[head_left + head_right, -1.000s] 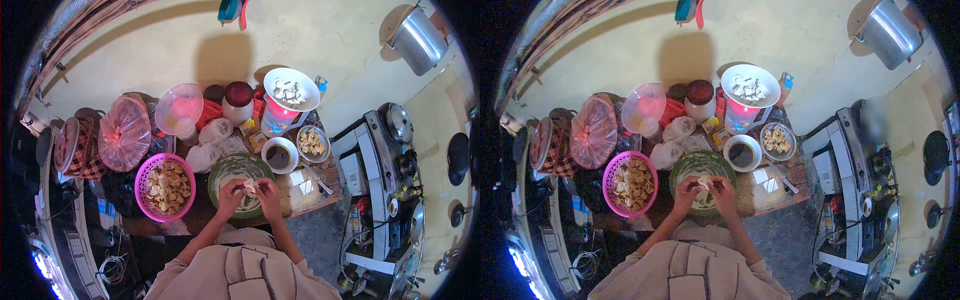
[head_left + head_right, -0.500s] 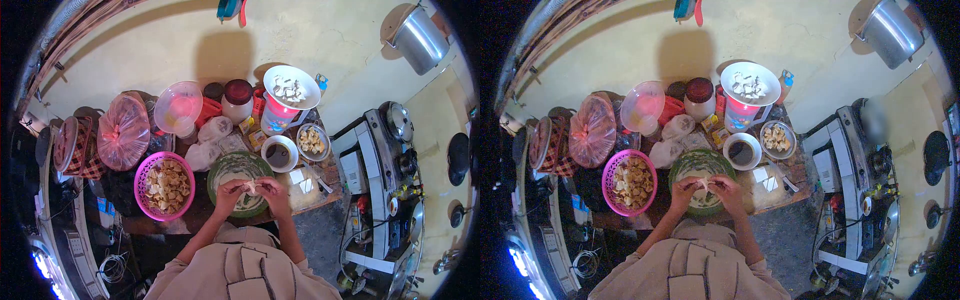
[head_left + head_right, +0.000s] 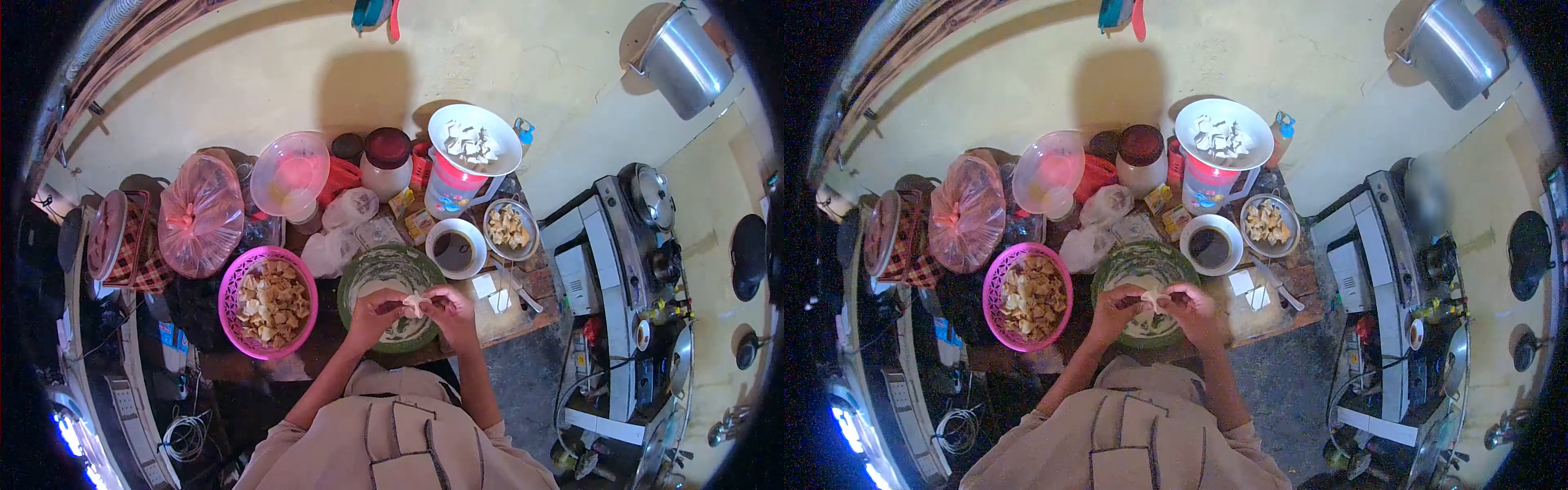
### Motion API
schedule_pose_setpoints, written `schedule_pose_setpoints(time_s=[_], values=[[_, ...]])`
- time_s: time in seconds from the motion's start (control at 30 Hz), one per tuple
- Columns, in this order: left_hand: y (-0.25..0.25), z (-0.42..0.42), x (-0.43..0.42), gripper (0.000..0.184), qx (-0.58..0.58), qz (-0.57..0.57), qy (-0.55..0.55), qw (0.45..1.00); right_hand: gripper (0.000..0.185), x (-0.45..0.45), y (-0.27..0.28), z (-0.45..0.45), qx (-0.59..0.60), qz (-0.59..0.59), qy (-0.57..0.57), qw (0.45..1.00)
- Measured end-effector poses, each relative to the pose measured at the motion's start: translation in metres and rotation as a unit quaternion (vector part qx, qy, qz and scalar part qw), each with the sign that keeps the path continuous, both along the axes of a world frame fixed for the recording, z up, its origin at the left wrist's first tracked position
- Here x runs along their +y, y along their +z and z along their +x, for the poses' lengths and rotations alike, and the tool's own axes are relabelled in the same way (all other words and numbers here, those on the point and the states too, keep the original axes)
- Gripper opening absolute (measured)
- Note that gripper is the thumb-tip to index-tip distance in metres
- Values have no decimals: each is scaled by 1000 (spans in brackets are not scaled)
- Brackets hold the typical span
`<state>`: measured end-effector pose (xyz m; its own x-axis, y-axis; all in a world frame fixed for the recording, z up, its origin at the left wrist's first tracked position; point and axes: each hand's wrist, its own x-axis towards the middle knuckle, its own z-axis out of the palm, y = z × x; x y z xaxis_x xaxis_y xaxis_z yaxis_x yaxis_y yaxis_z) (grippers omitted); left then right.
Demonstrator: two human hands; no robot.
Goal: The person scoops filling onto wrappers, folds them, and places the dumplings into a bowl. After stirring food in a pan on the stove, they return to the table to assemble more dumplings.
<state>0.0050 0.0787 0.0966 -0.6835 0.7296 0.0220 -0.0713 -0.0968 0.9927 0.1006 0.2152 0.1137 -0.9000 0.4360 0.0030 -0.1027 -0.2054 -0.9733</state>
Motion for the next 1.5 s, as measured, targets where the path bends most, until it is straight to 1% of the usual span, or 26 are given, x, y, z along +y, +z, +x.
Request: schedule_pose_setpoints(time_s=[0.07, 0.17, 0.27, 0.3, 0.4, 0.5, 0.6, 0.67, 0.7, 0.8, 0.87, 0.9, 0.97, 1.0, 1.03, 1.07, 1.1, 1.17, 1.27, 1.37, 1.4, 1.47, 1.5], values=[[0, 1, 1, 18, -30, 1, 2, 1000, 21, -1, 1, 0, -18, -9, 12, 1000], [1, 1, 1, 18, -52, -6, -3, 999, 17, -2, -1, -1, 17, 31, 3, 999], [6, 0, 0, 17, -65, -8, -19, 998, 17, -2, 4, 0, 16, -14, 13, 1000], [8, 0, 0, 17, -70, -7, -26, 997, 17, -2, 4, 0, 20, -4, 14, 1000], [1, -3, 1, 16, -30, 18, -29, 999, 17, 0, 2, 1, 27, 19, 25, 999], [12, -5, 0, 16, 12, -22, -42, 999, 19, 4, 4, 2, 4, 18, 46, 999], [29, -9, 1, 15, 135, -58, -55, 988, 22, 6, 13, 4, -40, 15, 66, 997], [30, -11, 1, 16, 137, -65, -65, 986, 22, 7, 20, 2, -54, 23, 74, 996], [30, -10, 1, 16, 138, -68, -71, 986, 22, 10, 18, 2, -59, 64, 90, 992], [27, -9, 1, 23, 41, -117, -60, 990, 23, 19, 8, 1, -80, 166, 131, 974], [15, -8, 1, 26, -42, -22, -48, 998, 22, 24, 10, -1, -101, 211, 150, 961], [9, -7, 1, 27, -82, 26, -43, 995, 22, 29, 13, -4, -70, 221, 140, 963], [1, -8, -6, 25, -116, 36, -15, 992, 22, 54, 26, -15, -7, 242, 121, 963], [-3, -9, -12, 25, -134, 40, 0, 990, 22, 65, 55, -20, -49, 249, 65, 965], [-7, -9, -17, 22, -149, 34, 10, 988, 24, 84, 78, -30, -11, 291, 21, 957], [-12, -10, -23, 20, -163, 29, 20, 986, 22, 103, 95, -42, -7, 396, -38, 917], [-15, -10, -30, 19, -178, 23, 30, 983, 16, 123, 112, -56, -42, 412, -57, 909], [-20, -9, -42, 17, -170, 12, 42, 984, 20, 164, 129, -87, -68, 523, -96, 844], [-33, -5, -56, 15, -161, -15, 69, 984, 13, 224, 111, -129, -98, 587, -69, 801], [-32, -3, -64, 14, -133, -23, 78, 988, 16, 240, 109, -147, -198, 570, 70, 794], [-31, -2, -66, 14, -121, -23, 77, 989, 16, 241, 107, -152, -198, 608, 54, 767], [-36, -2, -69, 15, -150, -28, 74, 986, 17, 242, 101, -158, -199, 677, 26, 709], [-39, -2, -70, 16, -166, -32, 72, 983, 21, 240, 108, -156, -243, 669, 43, 701]])
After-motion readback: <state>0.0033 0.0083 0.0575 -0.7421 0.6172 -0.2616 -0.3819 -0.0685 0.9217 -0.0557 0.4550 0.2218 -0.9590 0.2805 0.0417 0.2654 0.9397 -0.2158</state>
